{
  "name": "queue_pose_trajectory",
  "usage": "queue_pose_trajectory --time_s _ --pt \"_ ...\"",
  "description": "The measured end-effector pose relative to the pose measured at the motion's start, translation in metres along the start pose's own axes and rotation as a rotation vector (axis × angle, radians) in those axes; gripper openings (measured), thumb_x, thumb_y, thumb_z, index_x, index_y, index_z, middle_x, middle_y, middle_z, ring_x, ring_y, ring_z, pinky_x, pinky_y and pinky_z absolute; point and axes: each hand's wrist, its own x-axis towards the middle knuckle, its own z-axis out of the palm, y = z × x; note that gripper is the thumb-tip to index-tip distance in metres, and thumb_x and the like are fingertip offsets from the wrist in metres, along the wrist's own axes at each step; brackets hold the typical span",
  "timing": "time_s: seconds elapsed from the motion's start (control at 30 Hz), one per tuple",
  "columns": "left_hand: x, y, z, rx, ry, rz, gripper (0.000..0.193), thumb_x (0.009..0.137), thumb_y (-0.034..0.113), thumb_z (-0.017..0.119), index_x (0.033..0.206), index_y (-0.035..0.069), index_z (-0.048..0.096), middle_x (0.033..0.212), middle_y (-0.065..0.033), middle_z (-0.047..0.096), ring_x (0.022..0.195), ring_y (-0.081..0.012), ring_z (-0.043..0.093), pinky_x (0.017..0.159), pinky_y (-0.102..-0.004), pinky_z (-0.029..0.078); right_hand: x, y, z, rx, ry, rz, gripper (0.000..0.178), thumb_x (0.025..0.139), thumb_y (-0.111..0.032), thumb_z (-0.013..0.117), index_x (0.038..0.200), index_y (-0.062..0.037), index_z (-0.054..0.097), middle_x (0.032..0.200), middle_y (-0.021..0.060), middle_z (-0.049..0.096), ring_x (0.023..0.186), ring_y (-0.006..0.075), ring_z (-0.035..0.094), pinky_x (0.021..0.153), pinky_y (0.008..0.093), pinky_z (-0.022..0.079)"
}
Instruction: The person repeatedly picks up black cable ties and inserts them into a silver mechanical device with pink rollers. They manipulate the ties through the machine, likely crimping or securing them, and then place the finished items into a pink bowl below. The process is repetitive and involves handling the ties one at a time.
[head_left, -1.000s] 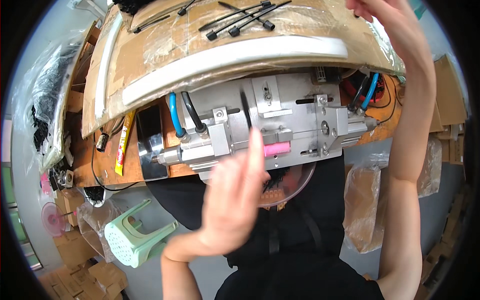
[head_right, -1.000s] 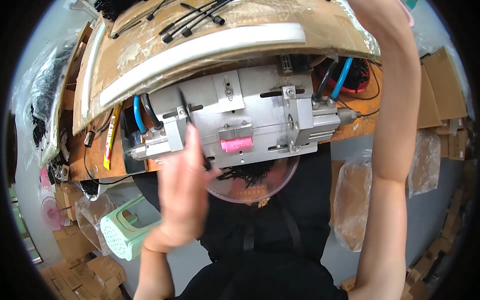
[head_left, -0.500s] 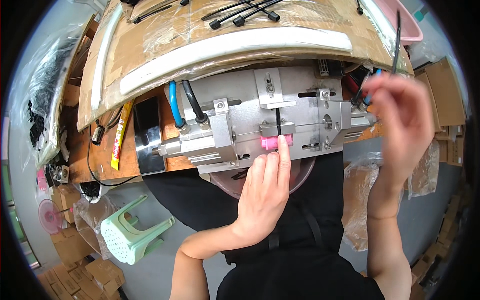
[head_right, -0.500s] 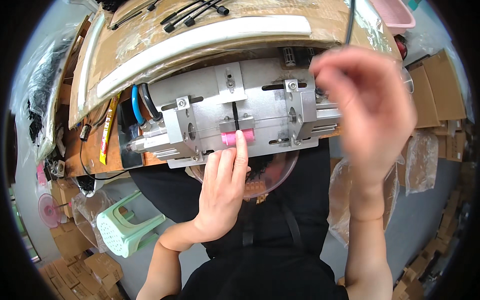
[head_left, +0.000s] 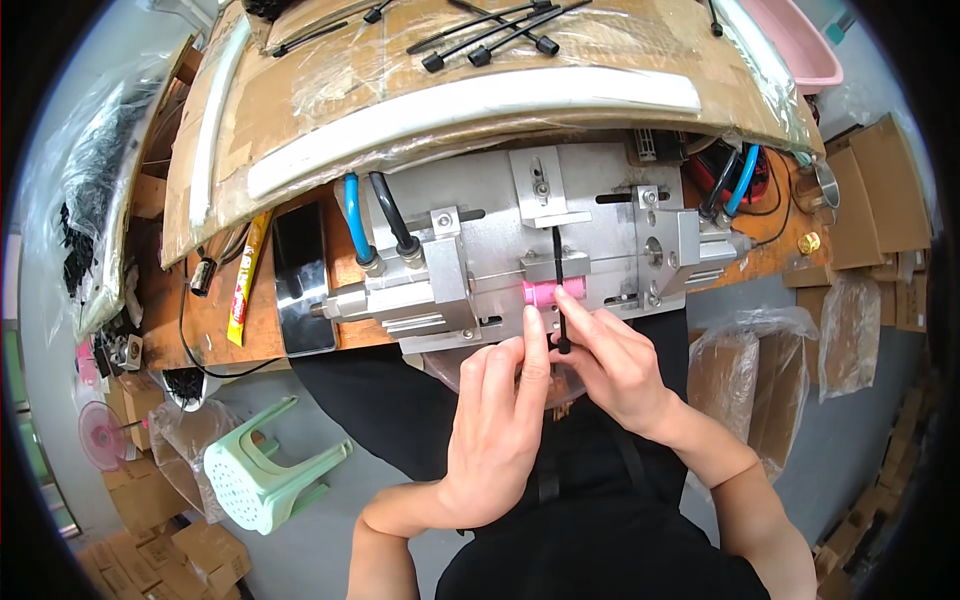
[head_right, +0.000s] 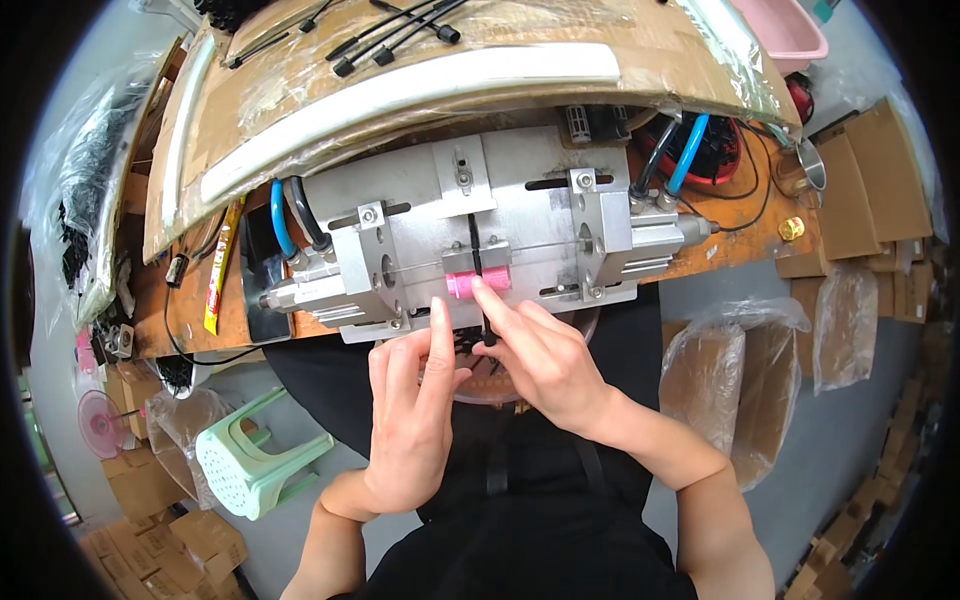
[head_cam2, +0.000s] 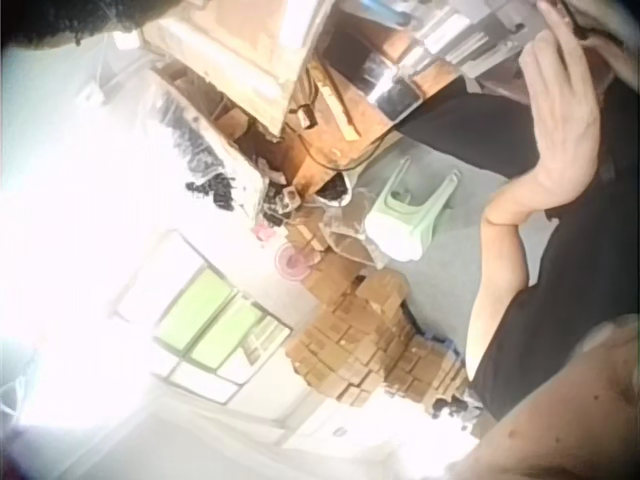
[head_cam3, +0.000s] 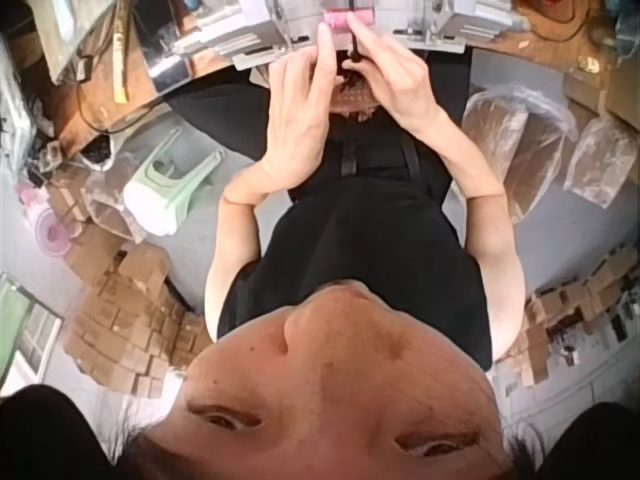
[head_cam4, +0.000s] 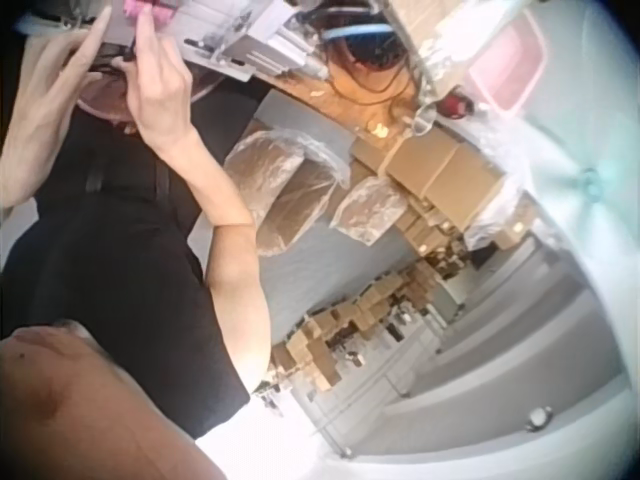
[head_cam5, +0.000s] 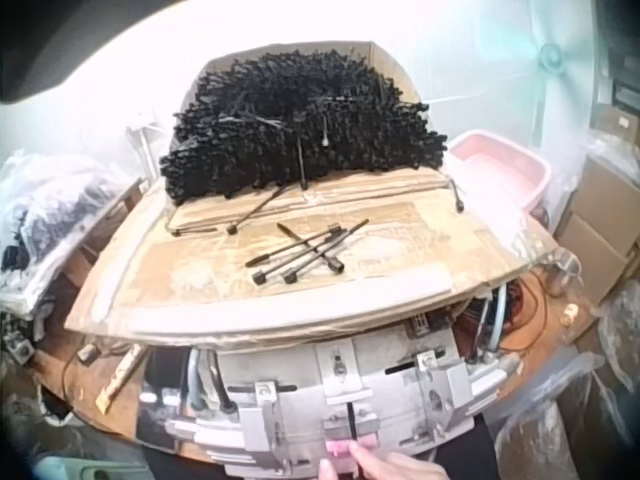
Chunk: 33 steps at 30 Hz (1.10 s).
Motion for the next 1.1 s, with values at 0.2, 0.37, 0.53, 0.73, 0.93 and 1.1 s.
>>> queue_pose_trajectory --time_s 0.2,0.37,0.53,0.73,0.93,1.1 --pt "0.063 -0.028 -0.044 0.027 0.249 0.056 0.055 0.078 -0.01 0.064 0.13 0.006 0.061 0.096 -0.0099 0.057 0.093 -0.0265 0.054 0.083 -0.0366 0.045 0.059 -0.02 -0.062 -0.268 -0.117 -0.215 0.056 0.075 -0.007 0.074 0.128 0.0019 0.059 0.086 0.0089 0.063 0.074 0.0228 0.058 0.066 0.0338 0.05" --pt "0.185 -0.065 -0.058 0.171 0.288 0.394 0.013 0.09 0.004 0.059 0.1 0.002 0.066 0.098 -0.0149 0.062 0.091 -0.0276 0.061 0.079 -0.0339 0.048 0.226 0.022 -0.098 -0.694 0.07 -0.648 0.02 0.09 -0.005 0.061 0.109 0.0018 0.064 0.088 0.0124 0.068 0.076 0.0201 0.062 0.07 0.0328 0.051" --pt "0.206 -0.073 -0.084 -0.031 -0.128 0.379 0.017 0.085 0.001 0.062 0.101 0.002 0.066 0.095 -0.0117 0.064 0.085 -0.025 0.062 0.078 -0.0338 0.049 0.29 0.029 -0.121 -0.61 -0.655 -0.166 0.026 0.085 -0.008 0.063 0.111 -0.0003 0.062 0.081 0.0158 0.067 0.073 0.0265 0.065 0.066 0.0382 0.051" --pt "0.127 -0.061 -0.074 -0.001 0.144 0.307 0.046 0.077 -0.01 0.064 0.12 0.005 0.065 0.09 -0.0087 0.06 0.08 -0.02 0.058 0.074 -0.0326 0.049 0.25 0.024 -0.133 -0.537 -0.248 -0.011 0.034 0.087 -0.007 0.055 0.12 -0.0011 0.059 0.079 0.0117 0.066 0.069 0.0181 0.061 0.064 0.0327 0.049" --pt "0.029 -0.018 -0.007 0.0 0.201 0.173 0.073 0.068 -0.01 0.072 0.137 -0.007 0.05 0.086 -0.0093 0.055 0.076 -0.0222 0.054 0.072 -0.0337 0.048 0.185 -0.001 -0.137 -0.233 0.272 -0.011 0.025 0.095 -0.014 0.057 0.113 0.0033 0.061 0.085 0.004 0.065 0.075 0.0093 0.057 0.067 0.0237 0.047" --pt "0.011 -0.005 0.041 0.117 0.11 0.078 0.065 0.07 -0.005 0.065 0.133 -0.01 0.05 0.088 -0.0086 0.05 0.078 -0.0206 0.053 0.073 -0.0322 0.048 0.152 -0.011 -0.144 0.351 0.203 -0.021 0.025 0.095 -0.014 0.059 0.111 0.0053 0.06 0.088 0.0092 0.067 0.08 0.0139 0.061 0.074 0.0267 0.049"
